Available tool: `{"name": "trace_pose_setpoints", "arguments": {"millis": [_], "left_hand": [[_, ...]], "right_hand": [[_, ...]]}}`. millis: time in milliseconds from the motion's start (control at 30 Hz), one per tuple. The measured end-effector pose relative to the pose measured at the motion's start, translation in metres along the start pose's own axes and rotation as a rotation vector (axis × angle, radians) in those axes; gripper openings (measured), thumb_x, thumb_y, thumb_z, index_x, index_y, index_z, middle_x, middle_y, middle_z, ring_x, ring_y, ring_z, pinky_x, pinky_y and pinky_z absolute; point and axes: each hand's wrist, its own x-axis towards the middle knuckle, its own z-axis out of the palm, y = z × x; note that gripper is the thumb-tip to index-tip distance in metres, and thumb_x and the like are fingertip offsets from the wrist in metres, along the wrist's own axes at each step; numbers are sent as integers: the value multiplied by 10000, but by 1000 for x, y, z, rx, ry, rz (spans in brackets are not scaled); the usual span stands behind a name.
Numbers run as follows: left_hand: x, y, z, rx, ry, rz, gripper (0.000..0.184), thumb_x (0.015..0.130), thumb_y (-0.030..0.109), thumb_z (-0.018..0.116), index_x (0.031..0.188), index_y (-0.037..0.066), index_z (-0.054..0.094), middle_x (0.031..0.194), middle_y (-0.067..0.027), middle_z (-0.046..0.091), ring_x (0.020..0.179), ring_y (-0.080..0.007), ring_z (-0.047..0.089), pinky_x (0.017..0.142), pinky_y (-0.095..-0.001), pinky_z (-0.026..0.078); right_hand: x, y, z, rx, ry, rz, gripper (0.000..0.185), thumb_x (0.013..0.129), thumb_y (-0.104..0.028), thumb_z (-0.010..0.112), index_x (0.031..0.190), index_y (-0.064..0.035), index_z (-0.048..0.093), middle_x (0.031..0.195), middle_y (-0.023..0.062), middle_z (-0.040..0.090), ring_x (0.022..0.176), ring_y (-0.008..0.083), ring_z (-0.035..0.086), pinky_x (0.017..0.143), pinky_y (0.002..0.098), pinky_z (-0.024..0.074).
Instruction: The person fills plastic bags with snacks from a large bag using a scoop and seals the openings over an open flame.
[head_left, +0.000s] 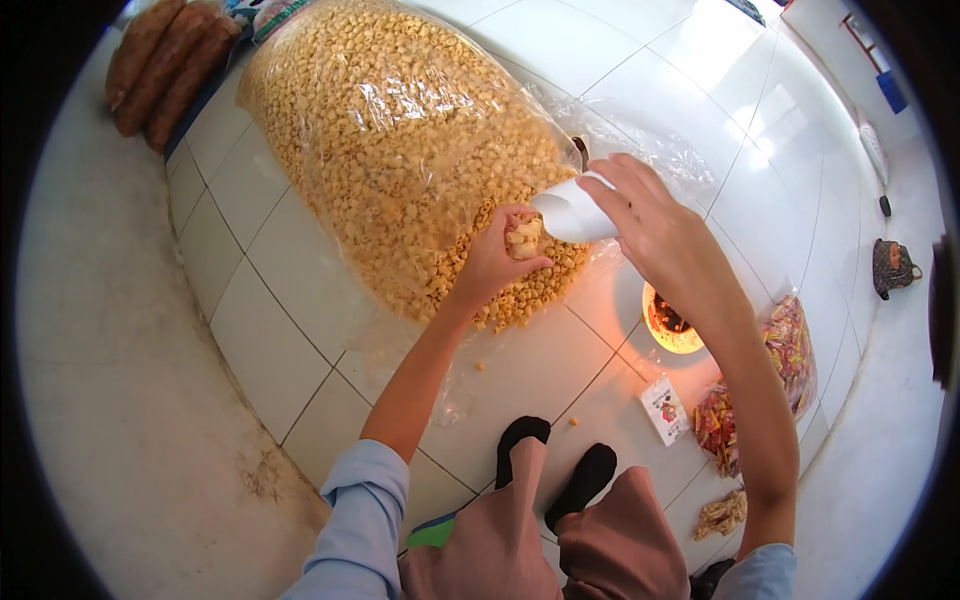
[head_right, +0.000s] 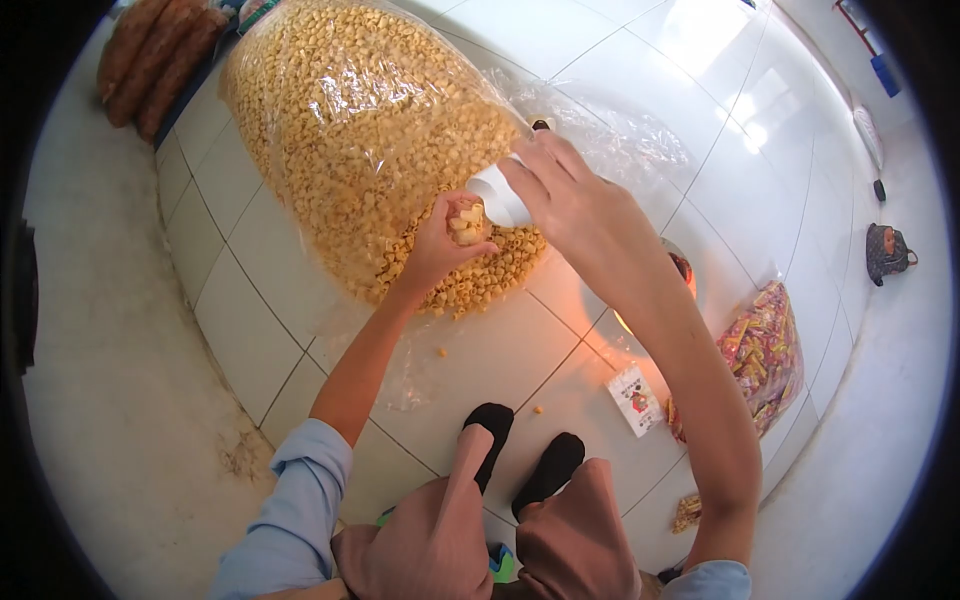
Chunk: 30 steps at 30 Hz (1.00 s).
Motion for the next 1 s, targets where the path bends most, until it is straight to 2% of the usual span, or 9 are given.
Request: {"name": "trace_pose_setpoints", "arguments": {"millis": [133,333,433,533,600,700,767,900,1000], "left_hand": [[-7,8,-13,-132,-5,-47,535,632,127,774,1048,50,446,929,-45,531,854,-125,538,749,-252,464],[-19,-5,-29,-49,148,28,463,645,151,767,990,63,471,903,-35,553,835,-116,546,718,-251,465],[-26,-8,-32,-31,152,-17,457,638,183,774,959,60,473,890,-41,557,829,-125,545,697,-255,459],[-25,-8,-27,-69,168,-30,444,642,171,773,949,55,473,876,-42,556,827,-127,542,712,-254,453],[-21,-5,-22,-91,179,-4,439,644,160,771,948,53,473,873,-43,554,832,-127,539,726,-253,451],[-17,-1,-13,-144,162,46,447,668,91,747,1003,53,453,889,-35,534,802,-94,534,707,-243,462],[-13,7,-6,-170,215,91,491,657,80,751,1035,51,438,922,-48,525,838,-101,527,736,-244,452],[-5,30,14,-294,181,56,535,643,81,760,1058,45,425,962,-46,511,879,-103,519,764,-246,442],[-3,56,23,-165,161,94,561,626,118,777,1057,41,425,972,-62,533,925,-148,533,785,-258,441]], "right_hand": [[-4,5,2,47,101,143,436,670,56,527,1096,-13,463,1109,83,471,1106,244,432,718,273,519],[-47,-16,158,325,-99,423,449,644,68,541,1074,-14,443,1096,123,456,1029,284,461,784,341,482],[-52,-47,199,475,-26,629,487,634,36,589,1091,-25,432,1107,109,457,1049,291,450,820,350,459],[-49,-61,221,586,-15,655,535,639,2,630,1126,-37,413,1140,97,454,1067,290,444,859,359,433],[-42,-58,220,604,-31,636,541,666,-50,653,1152,-35,416,1175,112,442,1086,301,432,865,375,426],[-29,-51,195,366,190,614,512,722,-105,649,1176,-50,420,1165,117,462,1080,276,447,852,352,425],[-21,-43,149,1238,302,673,438,765,-158,639,1149,-47,461,1154,117,475,1054,236,469,827,318,422],[-19,-46,112,1379,419,591,344,786,-172,629,1077,-33,509,1091,94,523,994,177,505,808,288,417],[-20,-39,96,1307,481,679,225,792,-128,614,976,-12,555,964,80,583,882,145,555,769,264,430]]}}
